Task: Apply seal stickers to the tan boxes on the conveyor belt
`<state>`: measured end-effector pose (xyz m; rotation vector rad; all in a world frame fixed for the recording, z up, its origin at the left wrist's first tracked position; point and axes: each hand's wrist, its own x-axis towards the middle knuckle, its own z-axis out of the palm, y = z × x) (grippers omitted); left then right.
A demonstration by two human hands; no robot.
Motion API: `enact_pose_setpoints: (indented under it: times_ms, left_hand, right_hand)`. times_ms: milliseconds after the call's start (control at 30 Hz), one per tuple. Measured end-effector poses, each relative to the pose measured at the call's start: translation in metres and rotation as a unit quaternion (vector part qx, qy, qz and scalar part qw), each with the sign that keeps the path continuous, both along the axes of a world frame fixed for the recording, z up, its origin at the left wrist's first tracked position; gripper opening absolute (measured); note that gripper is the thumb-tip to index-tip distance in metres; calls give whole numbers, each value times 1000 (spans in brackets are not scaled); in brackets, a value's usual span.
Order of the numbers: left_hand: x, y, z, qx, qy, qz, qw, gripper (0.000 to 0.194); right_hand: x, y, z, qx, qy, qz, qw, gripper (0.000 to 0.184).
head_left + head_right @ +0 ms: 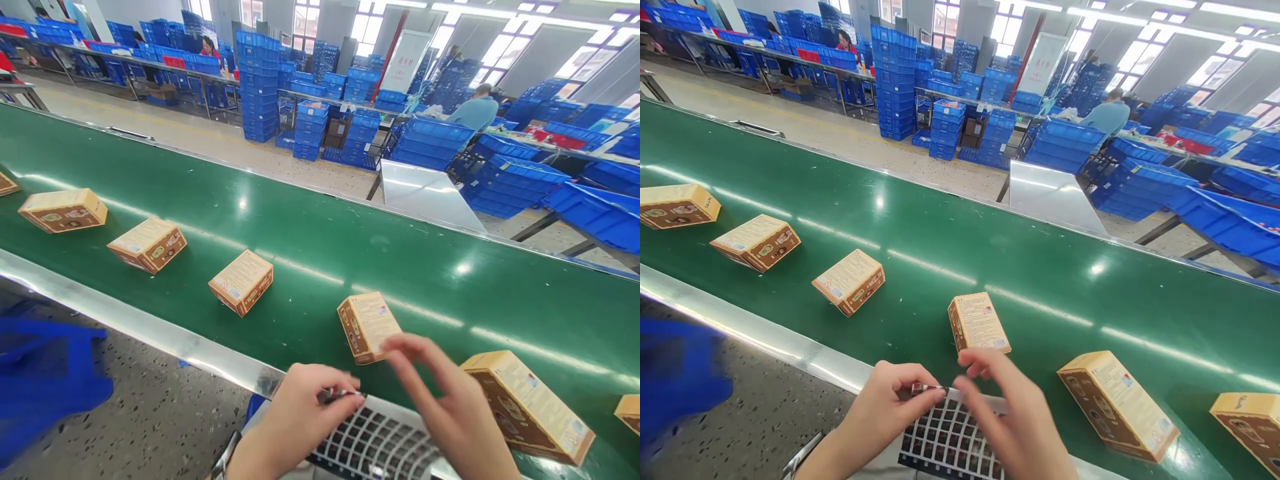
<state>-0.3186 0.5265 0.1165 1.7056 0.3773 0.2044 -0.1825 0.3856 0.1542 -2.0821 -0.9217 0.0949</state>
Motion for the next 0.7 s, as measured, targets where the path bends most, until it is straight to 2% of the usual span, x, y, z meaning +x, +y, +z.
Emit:
enact_pose_setpoints:
  times_ms: [67,100,133,233,300,400,533,633,700]
  left_hand:
    - [-5,2,8,-78,59,34,995,22]
    - [-7,4,12,-106,75,36,991,25]
    - [-9,6,16,-133,82,30,987,26]
    - [-15,12,21,-193,83,-9,978,28]
    - [-20,15,20,-179,86,-23,980,31]
    - [-26,17,19,-113,87,-12,990,36]
    - [-27,16,22,-105,79,14,991,41]
    - [-28,17,23,-102,81,42,991,44]
    - [-33,22,20,-81,85,67,991,43]
  right_hand:
    - [-14,-9,-1,-15,11,129,992,21]
    - [-19,-11,-4,-17,4,166,986,19]
    - [-22,-11,-6,-15,-6,184,983,18]
    - [-22,-7,-12,-3,-44,182,982,18]
    - [-19,-2,-11,-2,-84,207,975,18]
    - [-17,6,-8,8,-182,241,953,16]
    - [-24,13,-10,13,-271,231,934,21]
    - [-31,13,-12,41,-255,236,937,29]
    - [-31,16,-11,70,-179,232,954,24]
